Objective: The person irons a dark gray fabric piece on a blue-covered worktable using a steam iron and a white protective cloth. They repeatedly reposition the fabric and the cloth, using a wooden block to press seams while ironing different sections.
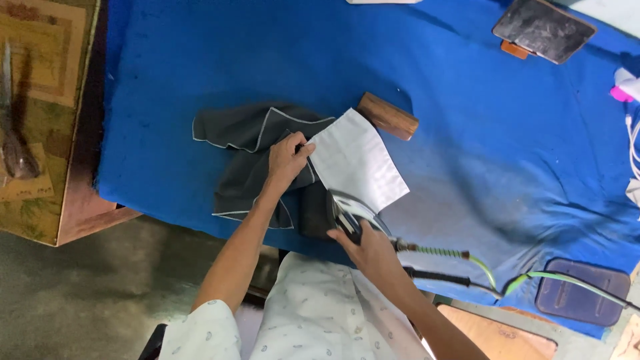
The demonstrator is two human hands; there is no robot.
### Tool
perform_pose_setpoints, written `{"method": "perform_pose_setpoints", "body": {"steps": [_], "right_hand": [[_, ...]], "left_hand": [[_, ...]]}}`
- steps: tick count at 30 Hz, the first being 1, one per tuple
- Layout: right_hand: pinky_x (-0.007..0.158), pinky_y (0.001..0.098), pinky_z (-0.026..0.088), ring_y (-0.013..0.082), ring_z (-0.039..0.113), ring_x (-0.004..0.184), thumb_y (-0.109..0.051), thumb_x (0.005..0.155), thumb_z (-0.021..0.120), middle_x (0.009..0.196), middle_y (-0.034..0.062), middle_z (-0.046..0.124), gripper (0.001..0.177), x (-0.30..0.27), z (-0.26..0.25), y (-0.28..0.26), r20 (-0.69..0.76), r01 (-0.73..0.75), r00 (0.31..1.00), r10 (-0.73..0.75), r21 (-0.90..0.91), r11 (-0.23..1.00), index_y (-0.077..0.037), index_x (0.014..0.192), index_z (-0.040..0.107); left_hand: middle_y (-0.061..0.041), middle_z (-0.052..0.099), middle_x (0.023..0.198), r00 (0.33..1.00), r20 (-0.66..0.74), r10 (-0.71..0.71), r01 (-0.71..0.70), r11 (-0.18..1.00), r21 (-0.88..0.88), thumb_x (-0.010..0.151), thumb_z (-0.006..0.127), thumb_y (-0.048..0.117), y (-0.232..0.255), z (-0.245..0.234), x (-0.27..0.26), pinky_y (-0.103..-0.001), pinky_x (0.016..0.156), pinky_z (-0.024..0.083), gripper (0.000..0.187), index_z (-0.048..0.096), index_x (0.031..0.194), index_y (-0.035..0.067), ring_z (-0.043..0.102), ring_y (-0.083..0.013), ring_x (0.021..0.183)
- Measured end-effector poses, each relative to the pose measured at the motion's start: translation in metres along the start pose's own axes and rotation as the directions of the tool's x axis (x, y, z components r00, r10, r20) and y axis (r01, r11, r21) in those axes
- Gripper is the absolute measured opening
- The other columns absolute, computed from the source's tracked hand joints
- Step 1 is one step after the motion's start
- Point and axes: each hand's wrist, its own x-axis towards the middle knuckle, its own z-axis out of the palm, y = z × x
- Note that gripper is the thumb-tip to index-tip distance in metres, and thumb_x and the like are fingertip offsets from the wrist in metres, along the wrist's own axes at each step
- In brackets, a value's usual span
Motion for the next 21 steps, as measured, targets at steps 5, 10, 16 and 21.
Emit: {"method": "perform_pose_setpoints", "body": {"steps": [5,10,16,21], "right_hand": [[0.058,0.0277,0.058,0.0288,0.078,0.074,-0.069,0.094,0.058,0.082,0.021,0.074,0.071,0.006,-0.004,-0.031,-0.161,0.049,0.986,-0.048,0.004,0.999,0.0,0.108,0.067],[0.054,0.0279,0.054,0.034,0.076,0.07,-0.06,0.097,0.06,0.075,0.0224,0.071,0.057,-0.015,0.006,-0.002,-0.153,0.104,0.982,-0.113,-0.063,0.993,-0.003,0.098,0.066],[0.049,0.0288,0.048,0.0362,0.073,0.062,-0.046,0.095,0.066,0.067,0.0226,0.066,0.042,-0.014,0.016,0.003,-0.159,0.149,0.973,-0.166,-0.115,0.982,-0.005,0.096,0.066],[0.046,0.0273,0.047,0.0302,0.071,0.056,-0.042,0.096,0.065,0.064,0.0188,0.067,0.037,0.012,0.005,-0.033,-0.242,0.144,0.959,-0.15,-0.043,0.989,-0.004,0.091,0.065]], "left_hand": [[-0.011,0.065,0.073,0.999,-0.047,-0.015,0.008,0.99,-0.139,0.097,0.077,0.038,-0.005,0.0,0.0,-0.036,0.058,0.046,0.032,0.065,0.09,0.009,0.061,-0.0223,0.067],[-0.01,0.066,0.071,0.998,-0.057,0.003,-0.012,0.987,-0.158,0.098,0.077,0.034,-0.002,-0.001,0.0,-0.033,0.056,0.045,0.031,0.064,0.088,0.007,0.061,-0.0192,0.064],[-0.01,0.066,0.072,0.999,-0.036,0.004,-0.009,0.991,-0.135,0.097,0.075,0.034,0.008,-0.01,-0.002,-0.034,0.057,0.045,0.03,0.064,0.088,0.008,0.061,-0.0202,0.064],[-0.006,0.066,0.075,1.0,-0.005,0.017,-0.017,0.996,-0.091,0.098,0.073,0.041,-0.005,-0.002,0.002,-0.034,0.062,0.047,0.032,0.064,0.089,0.011,0.062,-0.0198,0.067]]}}
